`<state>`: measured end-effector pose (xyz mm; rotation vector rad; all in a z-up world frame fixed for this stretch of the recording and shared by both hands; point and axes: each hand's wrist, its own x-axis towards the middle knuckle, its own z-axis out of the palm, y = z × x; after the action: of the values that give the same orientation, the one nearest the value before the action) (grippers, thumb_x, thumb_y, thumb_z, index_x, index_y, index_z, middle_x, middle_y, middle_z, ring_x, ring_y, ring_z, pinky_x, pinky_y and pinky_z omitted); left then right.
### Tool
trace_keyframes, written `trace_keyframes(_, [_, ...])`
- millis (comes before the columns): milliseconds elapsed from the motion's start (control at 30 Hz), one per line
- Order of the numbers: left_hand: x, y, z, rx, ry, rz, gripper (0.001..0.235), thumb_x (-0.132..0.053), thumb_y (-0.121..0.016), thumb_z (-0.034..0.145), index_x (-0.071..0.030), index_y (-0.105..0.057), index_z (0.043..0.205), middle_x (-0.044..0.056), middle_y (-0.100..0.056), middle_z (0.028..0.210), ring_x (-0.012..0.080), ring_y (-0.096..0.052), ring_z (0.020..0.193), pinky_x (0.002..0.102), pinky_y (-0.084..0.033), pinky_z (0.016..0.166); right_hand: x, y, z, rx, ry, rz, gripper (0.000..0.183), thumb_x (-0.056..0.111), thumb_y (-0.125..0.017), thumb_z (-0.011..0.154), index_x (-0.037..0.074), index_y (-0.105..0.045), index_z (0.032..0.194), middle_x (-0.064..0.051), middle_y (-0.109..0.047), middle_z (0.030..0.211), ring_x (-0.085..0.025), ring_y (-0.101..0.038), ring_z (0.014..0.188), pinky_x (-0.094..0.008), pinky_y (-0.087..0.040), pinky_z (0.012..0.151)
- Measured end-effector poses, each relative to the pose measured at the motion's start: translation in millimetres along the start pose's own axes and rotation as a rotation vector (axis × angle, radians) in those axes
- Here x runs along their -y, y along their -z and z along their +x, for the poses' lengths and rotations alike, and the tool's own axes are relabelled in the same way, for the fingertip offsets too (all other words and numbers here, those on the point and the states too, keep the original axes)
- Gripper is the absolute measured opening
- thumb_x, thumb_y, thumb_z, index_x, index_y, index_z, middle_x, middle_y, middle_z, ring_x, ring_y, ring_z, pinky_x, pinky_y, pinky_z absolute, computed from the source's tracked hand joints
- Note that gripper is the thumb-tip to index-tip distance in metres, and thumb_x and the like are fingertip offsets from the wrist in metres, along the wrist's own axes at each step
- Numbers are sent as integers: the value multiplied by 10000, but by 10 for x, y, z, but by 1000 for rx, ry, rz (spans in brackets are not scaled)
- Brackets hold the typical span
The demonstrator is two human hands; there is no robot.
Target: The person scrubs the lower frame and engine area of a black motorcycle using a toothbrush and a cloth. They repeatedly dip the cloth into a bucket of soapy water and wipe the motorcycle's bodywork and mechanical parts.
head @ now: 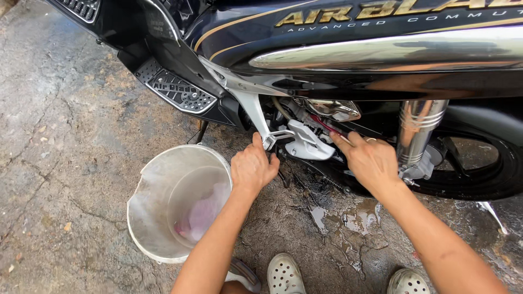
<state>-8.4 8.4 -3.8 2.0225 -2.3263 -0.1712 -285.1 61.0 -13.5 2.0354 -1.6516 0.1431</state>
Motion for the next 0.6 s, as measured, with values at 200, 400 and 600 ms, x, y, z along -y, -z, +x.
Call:
trace_keyframes(200, [15, -7, 8, -2, 10, 1, 749, -454, -581, 824, -26, -447, 1424, 178, -742, 961, 435, -748, 852, 542, -600, 792, 156, 235, 167, 475, -497, 683, 386, 440, -496, 993, 477, -649, 1345, 21, -733, 1129, -354, -738, 967, -517, -590, 855])
trace_keyframes(400, [3, -4, -11, -31, 0, 36, 732, -442, -582, 819, -26, -472, 1411, 175, -746, 950, 417, -753, 832, 512, -607, 774, 279, 798, 61, 481, -710, 1085, 586, 172, -493, 930, 46, -498, 1502, -283, -700, 1188, -489, -662, 1122, -612, -501, 962])
trace_keyframes(600, [18, 23, -27, -45, -17, 21, 739, -443, -598, 811, -28, -481, 1412, 168, -744, 933, 401, -755, 811, 500, -610, 751, 518, 780, 282, 297, -404, 614, 420, 130, -499, 970, 53, -642, 1358, -226, -733, 1002, -438, -744, 802, -559, -605, 688])
